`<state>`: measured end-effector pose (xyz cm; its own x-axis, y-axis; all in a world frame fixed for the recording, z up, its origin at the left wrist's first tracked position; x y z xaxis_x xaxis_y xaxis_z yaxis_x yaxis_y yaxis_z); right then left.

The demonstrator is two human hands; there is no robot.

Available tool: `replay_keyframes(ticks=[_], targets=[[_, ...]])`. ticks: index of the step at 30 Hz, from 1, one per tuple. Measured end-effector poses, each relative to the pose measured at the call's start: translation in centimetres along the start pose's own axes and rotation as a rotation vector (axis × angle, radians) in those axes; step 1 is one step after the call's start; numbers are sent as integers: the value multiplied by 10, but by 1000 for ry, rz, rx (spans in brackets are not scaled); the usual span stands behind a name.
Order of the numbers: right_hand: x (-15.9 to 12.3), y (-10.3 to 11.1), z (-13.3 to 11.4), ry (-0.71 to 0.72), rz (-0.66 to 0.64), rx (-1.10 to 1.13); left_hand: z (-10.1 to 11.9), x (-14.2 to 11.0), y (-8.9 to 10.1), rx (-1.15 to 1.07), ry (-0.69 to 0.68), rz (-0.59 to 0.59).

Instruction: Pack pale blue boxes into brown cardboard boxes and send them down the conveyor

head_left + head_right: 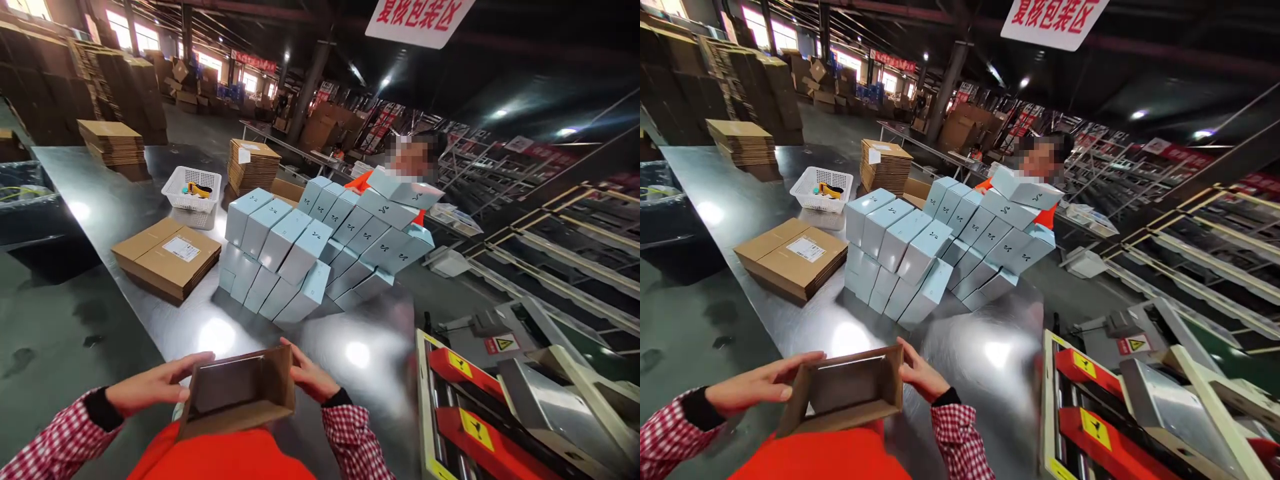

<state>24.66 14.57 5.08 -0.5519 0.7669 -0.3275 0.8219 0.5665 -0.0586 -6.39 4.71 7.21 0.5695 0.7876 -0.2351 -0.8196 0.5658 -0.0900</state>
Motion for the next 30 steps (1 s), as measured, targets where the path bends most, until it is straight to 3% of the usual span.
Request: replay_keyframes(ticks=[2, 3, 8, 10, 11, 13, 16, 18, 19, 21, 23, 25, 28, 30], targets=[[7, -5, 14, -30, -86, 21, -6, 10, -1, -44, -6, 92], [12, -11, 21, -28, -69, 41, -8, 18, -2, -33, -15, 172], [25, -34, 37, 243, 369, -89, -31, 44, -12, 280, -95, 773], [15, -28, 35, 323, 389, -219, -45, 38, -16, 417, -133, 913], [7, -22, 33, 333, 331, -274, -52, 32, -16, 483, -170, 928], [-9, -7, 26, 295, 83, -329, -60, 19, -14, 642, -277, 835], [-32, 8, 16, 172, -352, -355, -64, 5, -10, 928, -389, 544], [-34, 9, 12, 124, -438, -416, -63, 0, -7, 1072, -371, 391], [-30, 7, 12, 126, -391, -441, -63, -2, -5, 1127, -358, 349], [-17, -3, 14, 170, -174, -421, -60, -4, -4, 1201, -327, 305], [-5, -14, 18, 231, 65, -362, -57, -7, -3, 1228, -292, 332], [0, -23, 21, 271, 209, -357, -51, -9, -5, 1243, -283, 336], [3, -25, 8, 259, 163, -470, -45, -8, -9, 1304, -274, 241], [6, -10, -20, 292, 190, -620, -45, -5, -10, 1343, -250, 214]])
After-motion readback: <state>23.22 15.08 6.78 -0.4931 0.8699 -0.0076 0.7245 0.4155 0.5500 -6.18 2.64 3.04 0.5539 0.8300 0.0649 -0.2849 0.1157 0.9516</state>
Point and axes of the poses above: each hand's wrist, its own x-axis towards the middle knuckle, its own y-axis out of the back of the hand, z = x × y, the point moved 4 cm from there along x, towards the middle knuckle, and after that the axes turned 4 degrees about x, right-handed, at the moved point
